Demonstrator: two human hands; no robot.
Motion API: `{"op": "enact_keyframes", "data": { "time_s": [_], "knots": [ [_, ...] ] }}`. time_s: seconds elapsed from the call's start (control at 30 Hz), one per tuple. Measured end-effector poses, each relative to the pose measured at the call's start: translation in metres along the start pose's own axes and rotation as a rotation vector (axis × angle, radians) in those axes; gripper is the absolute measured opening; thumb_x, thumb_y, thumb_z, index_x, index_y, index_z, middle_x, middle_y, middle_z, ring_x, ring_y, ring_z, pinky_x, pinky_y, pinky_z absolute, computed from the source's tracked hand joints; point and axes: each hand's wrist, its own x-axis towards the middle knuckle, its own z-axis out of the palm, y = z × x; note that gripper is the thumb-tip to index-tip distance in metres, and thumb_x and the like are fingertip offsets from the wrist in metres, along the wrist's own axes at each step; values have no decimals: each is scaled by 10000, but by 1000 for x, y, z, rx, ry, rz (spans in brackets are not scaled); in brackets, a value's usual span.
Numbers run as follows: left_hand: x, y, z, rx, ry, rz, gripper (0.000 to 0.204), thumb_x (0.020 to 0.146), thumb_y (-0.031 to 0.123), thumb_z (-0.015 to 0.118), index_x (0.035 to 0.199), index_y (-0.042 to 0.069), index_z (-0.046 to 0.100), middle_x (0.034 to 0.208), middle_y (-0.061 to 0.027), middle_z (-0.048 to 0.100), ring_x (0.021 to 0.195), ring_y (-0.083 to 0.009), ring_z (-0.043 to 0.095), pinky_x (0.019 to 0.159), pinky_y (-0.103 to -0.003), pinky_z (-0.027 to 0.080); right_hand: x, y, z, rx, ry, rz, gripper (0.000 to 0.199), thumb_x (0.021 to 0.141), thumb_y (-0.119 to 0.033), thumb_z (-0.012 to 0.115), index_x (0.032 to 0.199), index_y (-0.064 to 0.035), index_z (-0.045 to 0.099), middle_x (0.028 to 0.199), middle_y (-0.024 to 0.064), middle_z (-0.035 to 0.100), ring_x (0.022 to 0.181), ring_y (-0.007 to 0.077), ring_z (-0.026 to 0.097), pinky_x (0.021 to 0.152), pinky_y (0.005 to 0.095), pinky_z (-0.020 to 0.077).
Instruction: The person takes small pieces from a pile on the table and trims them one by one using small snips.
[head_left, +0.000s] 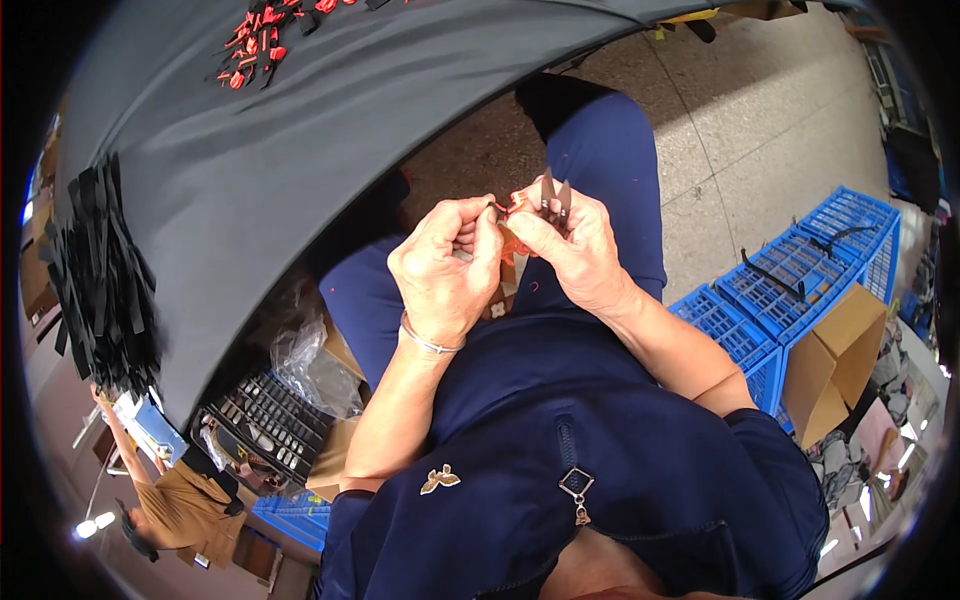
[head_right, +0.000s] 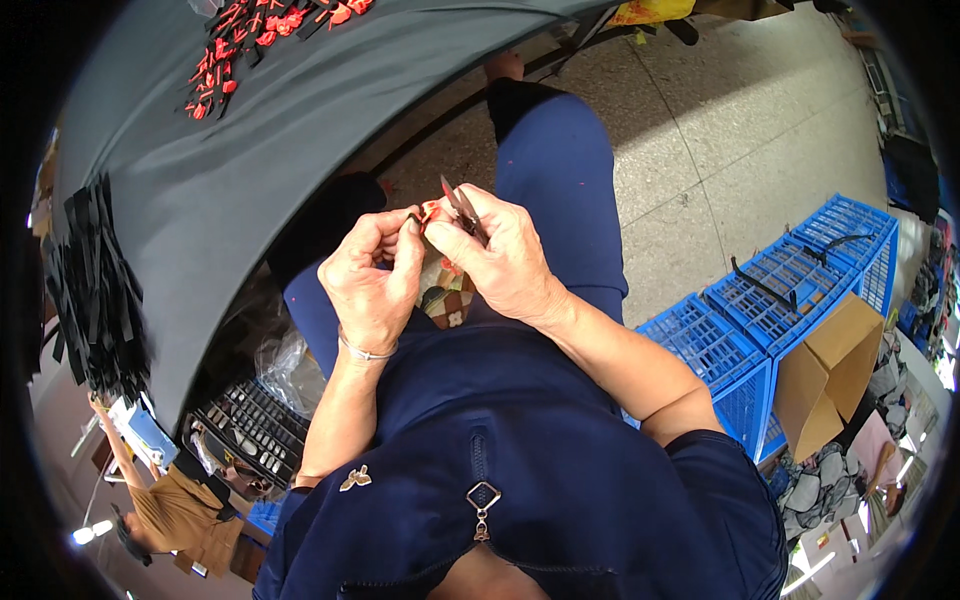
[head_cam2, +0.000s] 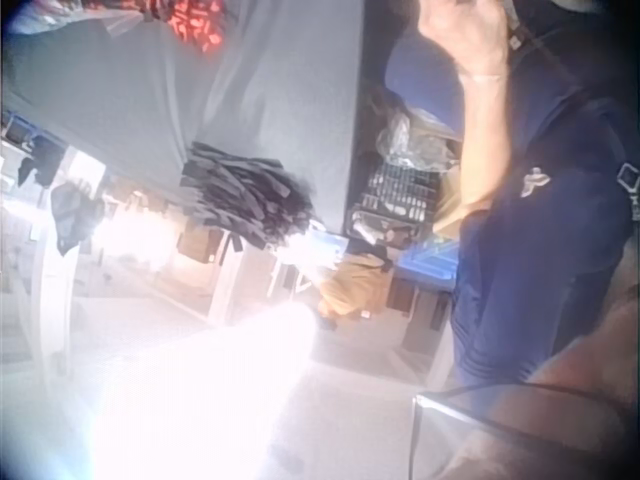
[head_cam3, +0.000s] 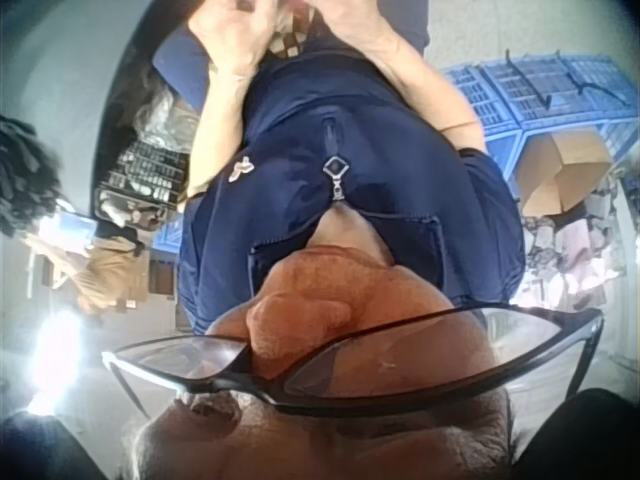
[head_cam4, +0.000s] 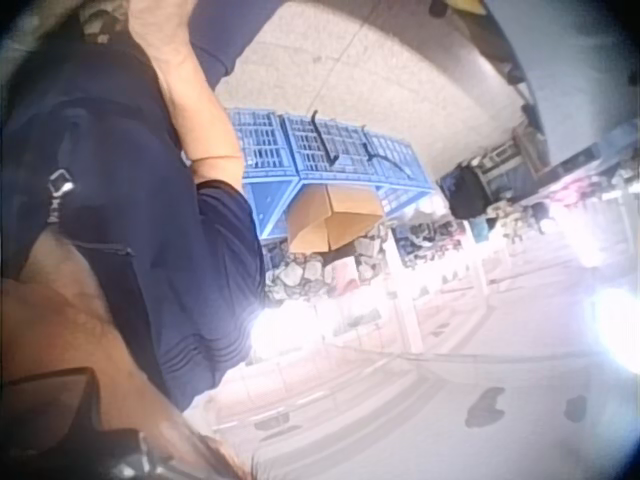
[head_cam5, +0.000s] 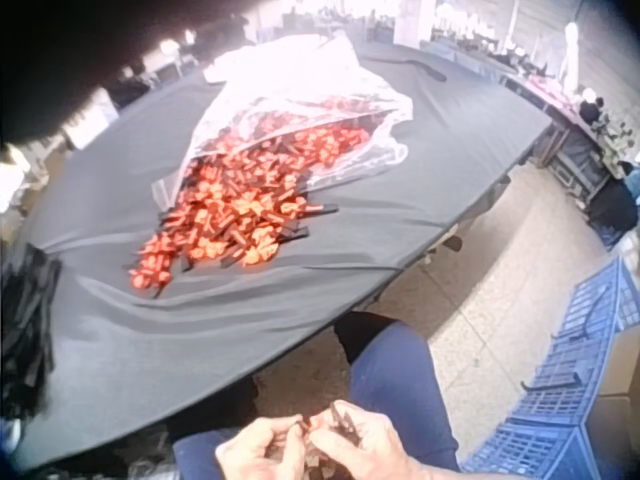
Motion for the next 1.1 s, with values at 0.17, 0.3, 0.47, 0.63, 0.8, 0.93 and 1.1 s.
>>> {"op": "enact_keyframes", "data": {
  "time_s": [0.17, 0.3, 0.47, 0.63, 0.8, 0.93, 1.1],
  "knots": [
    [9, -28, -11, -527, -91, -546, 129, 842, 71, 627, 922, -29, 643, 729, -70, 653, 552, -79, 593, 522, -200, 494, -1, -25, 0, -364, -131, -289, 98, 788, -11, 664, 800, -8, 567, 710, 19, 528, 616, 64, 479, 544, 224, 393],
    [10, -14, -16, -776, -152, -586, 174, 841, 77, 624, 967, -44, 632, 728, -75, 651, 549, -68, 573, 506, -185, 467, 9, -21, -14, -470, 140, -225, 186, 736, -83, 741, 861, -11, 623, 747, 39, 579, 668, 95, 542, 589, 236, 439],
    [10, -8, -19, -822, -183, -609, 182, 842, 78, 614, 974, -46, 633, 725, -69, 650, 539, -58, 556, 500, -177, 451, 17, -32, -17, -708, 143, -354, 236, 751, -113, 740, 940, -17, 637, 876, 47, 631, 716, 84, 560, 620, 231, 470],
    [11, -3, -20, -820, -211, -607, 171, 837, 78, 610, 953, -43, 642, 721, -57, 648, 530, -46, 540, 495, -170, 437, 22, -35, -18, -926, 71, -473, 245, 703, -143, 763, 886, -29, 648, 721, 54, 612, 623, 152, 554, 530, 248, 438],
    [15, 1, -24, -742, -268, -587, 179, 825, 83, 610, 949, -39, 652, 705, -43, 643, 527, -39, 527, 500, -170, 433, 28, -30, -22, -1046, 22, -634, 214, 694, -156, 753, 856, -60, 653, 713, 31, 613, 586, 165, 527, 515, 268, 421],
    [18, 0, -27, -706, -295, -570, 169, 821, 75, 605, 938, -35, 657, 693, -36, 638, 525, -37, 523, 502, -171, 430, 28, -33, -22, -1070, -13, -668, 191, 698, -147, 744, 848, -69, 656, 721, 34, 616, 593, 168, 531, 520, 264, 421],
    [16, -3, -26, -716, -295, -584, 154, 820, 73, 603, 920, -32, 657, 692, -36, 637, 522, -40, 523, 499, -168, 425, 30, -27, -25, -792, 0, -491, 129, 755, -92, 719, 857, -48, 653, 745, 22, 630, 587, 83, 505, 542, 221, 414]
  ]
}}
